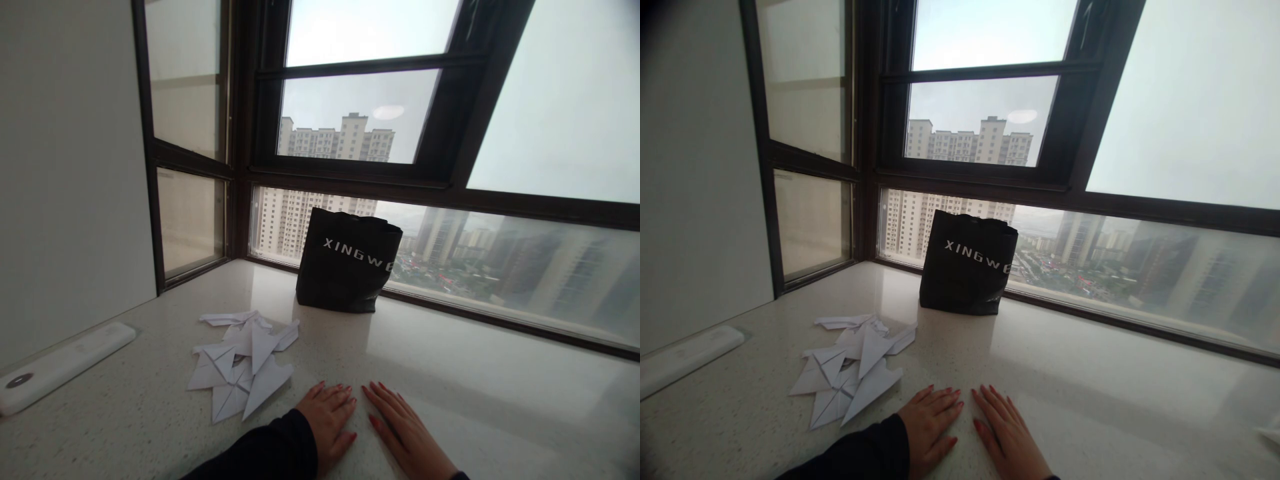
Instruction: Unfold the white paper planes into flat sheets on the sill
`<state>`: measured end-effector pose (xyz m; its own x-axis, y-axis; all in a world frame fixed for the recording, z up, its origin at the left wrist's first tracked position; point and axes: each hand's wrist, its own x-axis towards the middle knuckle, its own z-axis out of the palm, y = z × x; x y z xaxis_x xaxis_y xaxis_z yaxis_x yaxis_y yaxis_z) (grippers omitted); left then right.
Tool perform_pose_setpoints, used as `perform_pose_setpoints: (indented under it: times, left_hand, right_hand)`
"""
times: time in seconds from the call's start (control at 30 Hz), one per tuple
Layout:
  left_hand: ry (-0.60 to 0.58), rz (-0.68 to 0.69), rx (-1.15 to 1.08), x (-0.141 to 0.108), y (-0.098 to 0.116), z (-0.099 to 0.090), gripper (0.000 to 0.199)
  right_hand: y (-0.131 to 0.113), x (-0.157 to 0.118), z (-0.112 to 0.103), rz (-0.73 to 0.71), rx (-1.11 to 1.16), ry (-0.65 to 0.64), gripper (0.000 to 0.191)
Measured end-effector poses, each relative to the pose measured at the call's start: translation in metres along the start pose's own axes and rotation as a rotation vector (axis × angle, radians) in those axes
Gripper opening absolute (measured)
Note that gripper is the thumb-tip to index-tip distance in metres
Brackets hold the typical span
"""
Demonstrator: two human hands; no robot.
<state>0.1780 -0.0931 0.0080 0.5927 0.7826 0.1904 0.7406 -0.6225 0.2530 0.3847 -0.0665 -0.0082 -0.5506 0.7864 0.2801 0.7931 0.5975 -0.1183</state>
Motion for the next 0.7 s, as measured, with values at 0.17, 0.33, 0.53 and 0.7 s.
perform_pose_setpoints:
  times: [0.17, 0.33, 0.53, 0.7]
  left_hand:
    - [-0.006, -0.003, 0.0, -0.0002, 0.0003, -0.0014, 0.043]
    - [-0.007, 0.04, -0.023, -0.0021, -0.0006, -0.0051, 0.044]
    - [-0.011, 0.002, -0.005, -0.0004, 0.0004, -0.0021, 0.044]
    - [0.0, 0.0, 0.0, 0.0002, 0.0005, -0.0001, 0.044]
  right_hand:
    - [-0.0011, 0.0002, 0.0005, 0.004, 0.01, 0.027, 0.042]
    - [-0.0015, 0.0007, -0.0002, 0.006, 0.0, 0.005, 0.042]
    - [-0.0017, 0.0004, -0.0007, 0.011, -0.011, -0.023, 0.042]
    - [-0.0007, -0.0001, 0.0005, 0.009, 0.02, 0.016, 0.041]
